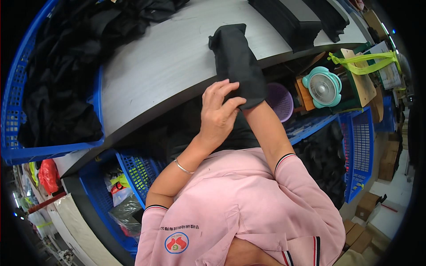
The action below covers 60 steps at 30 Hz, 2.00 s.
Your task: Checking and folding black fabric bags in a factory or warehouse setting.
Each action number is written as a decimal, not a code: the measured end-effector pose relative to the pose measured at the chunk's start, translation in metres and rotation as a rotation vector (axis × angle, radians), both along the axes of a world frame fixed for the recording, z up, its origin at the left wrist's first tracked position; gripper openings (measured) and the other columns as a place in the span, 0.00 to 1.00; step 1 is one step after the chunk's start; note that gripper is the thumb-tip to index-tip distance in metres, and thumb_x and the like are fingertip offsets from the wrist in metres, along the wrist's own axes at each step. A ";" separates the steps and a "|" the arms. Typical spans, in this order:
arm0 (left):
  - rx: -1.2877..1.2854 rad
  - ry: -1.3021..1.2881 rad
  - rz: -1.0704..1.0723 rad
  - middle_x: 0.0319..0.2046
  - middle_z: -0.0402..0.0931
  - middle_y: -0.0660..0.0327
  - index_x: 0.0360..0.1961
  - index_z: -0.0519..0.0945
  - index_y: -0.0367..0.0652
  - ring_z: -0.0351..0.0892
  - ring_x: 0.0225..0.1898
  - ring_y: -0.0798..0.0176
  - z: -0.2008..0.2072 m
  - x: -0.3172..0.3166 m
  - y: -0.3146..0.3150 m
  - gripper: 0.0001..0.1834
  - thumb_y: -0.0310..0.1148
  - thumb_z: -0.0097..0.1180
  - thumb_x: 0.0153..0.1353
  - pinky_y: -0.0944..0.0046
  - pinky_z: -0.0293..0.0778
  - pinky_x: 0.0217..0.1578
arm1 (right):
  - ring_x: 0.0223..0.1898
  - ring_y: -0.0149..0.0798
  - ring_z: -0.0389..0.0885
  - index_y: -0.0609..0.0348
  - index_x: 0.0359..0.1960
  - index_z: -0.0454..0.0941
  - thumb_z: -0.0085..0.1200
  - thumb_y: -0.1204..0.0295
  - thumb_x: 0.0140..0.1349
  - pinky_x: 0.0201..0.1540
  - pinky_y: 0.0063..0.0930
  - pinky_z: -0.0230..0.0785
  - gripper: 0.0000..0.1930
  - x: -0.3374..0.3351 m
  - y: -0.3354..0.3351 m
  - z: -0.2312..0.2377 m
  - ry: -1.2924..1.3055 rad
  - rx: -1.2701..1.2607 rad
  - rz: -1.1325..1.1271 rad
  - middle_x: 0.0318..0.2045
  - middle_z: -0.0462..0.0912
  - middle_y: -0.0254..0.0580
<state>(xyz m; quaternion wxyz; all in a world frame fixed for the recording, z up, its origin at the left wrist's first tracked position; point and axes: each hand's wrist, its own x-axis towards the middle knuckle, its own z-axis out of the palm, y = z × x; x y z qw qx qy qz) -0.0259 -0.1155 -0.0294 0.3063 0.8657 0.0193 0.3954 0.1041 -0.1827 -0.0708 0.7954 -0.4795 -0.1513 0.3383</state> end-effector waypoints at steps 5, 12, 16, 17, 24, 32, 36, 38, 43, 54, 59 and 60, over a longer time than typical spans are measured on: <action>-0.826 0.028 0.016 0.28 0.75 0.62 0.40 0.80 0.35 0.70 0.34 0.74 0.013 0.007 0.022 0.09 0.30 0.53 0.71 0.70 0.70 0.37 | 0.64 0.35 0.69 0.65 0.69 0.61 0.39 0.64 0.77 0.66 0.26 0.60 0.25 0.002 0.047 -0.009 -0.028 -0.018 0.044 0.66 0.68 0.45; -0.898 -0.291 0.342 0.26 0.75 0.72 0.38 0.83 0.33 0.68 0.30 0.78 -0.027 0.037 0.155 0.14 0.35 0.54 0.71 0.74 0.66 0.32 | 0.53 0.35 0.73 0.69 0.58 0.68 0.43 0.70 0.73 0.59 0.26 0.61 0.18 -0.092 0.030 0.059 -0.474 -0.124 0.356 0.47 0.77 0.45; -1.001 -0.351 0.349 0.29 0.77 0.70 0.39 0.84 0.34 0.70 0.30 0.77 -0.004 0.014 0.179 0.13 0.35 0.57 0.69 0.74 0.68 0.34 | 0.49 0.32 0.75 0.67 0.58 0.70 0.55 0.73 0.67 0.54 0.26 0.67 0.19 -0.087 -0.032 0.025 -0.454 -0.162 0.586 0.49 0.76 0.41; -1.015 -0.336 0.367 0.29 0.78 0.70 0.39 0.84 0.33 0.70 0.30 0.77 -0.002 0.008 0.176 0.13 0.35 0.58 0.69 0.74 0.69 0.34 | 0.49 0.31 0.75 0.66 0.58 0.69 0.56 0.73 0.66 0.52 0.26 0.67 0.20 -0.075 -0.038 0.018 -0.388 -0.189 0.486 0.49 0.77 0.41; -0.727 -0.173 0.303 0.28 0.80 0.67 0.34 0.86 0.35 0.74 0.31 0.75 0.023 0.001 0.100 0.06 0.28 0.63 0.63 0.73 0.70 0.34 | 0.64 0.53 0.67 0.68 0.64 0.62 0.64 0.70 0.60 0.65 0.41 0.61 0.33 -0.044 0.018 0.053 -1.043 -0.315 -0.238 0.65 0.64 0.61; -0.716 -0.255 0.228 0.26 0.80 0.67 0.32 0.86 0.36 0.71 0.28 0.76 0.031 -0.015 0.102 0.03 0.23 0.63 0.63 0.72 0.68 0.31 | 0.38 0.28 0.84 0.65 0.41 0.83 0.54 0.77 0.66 0.41 0.23 0.76 0.07 -0.007 0.030 0.050 -0.337 -0.208 0.144 0.39 0.87 0.39; -1.003 -0.175 0.208 0.27 0.78 0.67 0.35 0.84 0.35 0.74 0.30 0.75 0.015 -0.025 0.112 0.15 0.34 0.51 0.72 0.74 0.71 0.36 | 0.36 0.26 0.83 0.63 0.41 0.83 0.56 0.71 0.68 0.41 0.22 0.76 0.08 -0.016 0.023 0.078 0.281 -0.017 0.417 0.36 0.86 0.33; -1.601 -0.174 -0.140 0.33 0.79 0.65 0.41 0.82 0.36 0.77 0.32 0.73 0.000 -0.025 0.112 0.15 0.37 0.48 0.74 0.72 0.74 0.39 | 0.35 0.25 0.82 0.61 0.41 0.82 0.56 0.67 0.69 0.39 0.22 0.76 0.09 -0.021 0.029 0.082 0.301 -0.067 0.409 0.34 0.85 0.34; -1.675 0.268 -0.655 0.48 0.80 0.62 0.55 0.78 0.35 0.80 0.46 0.70 0.005 -0.024 0.054 0.19 0.36 0.58 0.68 0.69 0.77 0.50 | 0.23 0.17 0.68 0.57 0.23 0.79 0.61 0.64 0.67 0.25 0.17 0.61 0.15 -0.008 0.058 0.066 -0.179 -0.186 0.279 0.20 0.74 0.23; -1.236 0.191 -0.580 0.75 0.44 0.56 0.75 0.44 0.41 0.52 0.73 0.56 0.026 0.004 0.041 0.39 0.25 0.48 0.67 0.61 0.58 0.68 | 0.39 0.31 0.80 0.63 0.41 0.81 0.55 0.70 0.68 0.43 0.26 0.71 0.09 -0.104 0.020 -0.028 -0.572 -0.021 0.368 0.36 0.84 0.36; -1.151 -0.065 -0.305 0.78 0.37 0.60 0.76 0.44 0.44 0.48 0.76 0.54 0.006 -0.003 0.063 0.43 0.16 0.49 0.64 0.59 0.65 0.65 | 0.46 0.34 0.81 0.65 0.50 0.78 0.52 0.72 0.69 0.51 0.27 0.73 0.12 -0.067 0.007 -0.069 -0.627 -0.344 0.378 0.45 0.84 0.43; -1.155 -0.070 -0.293 0.78 0.37 0.60 0.76 0.44 0.44 0.48 0.76 0.54 0.007 -0.010 0.066 0.43 0.16 0.49 0.64 0.59 0.65 0.65 | 0.45 0.36 0.83 0.67 0.49 0.76 0.50 0.71 0.69 0.50 0.29 0.74 0.12 -0.044 -0.003 -0.047 -0.605 -0.503 0.489 0.44 0.84 0.46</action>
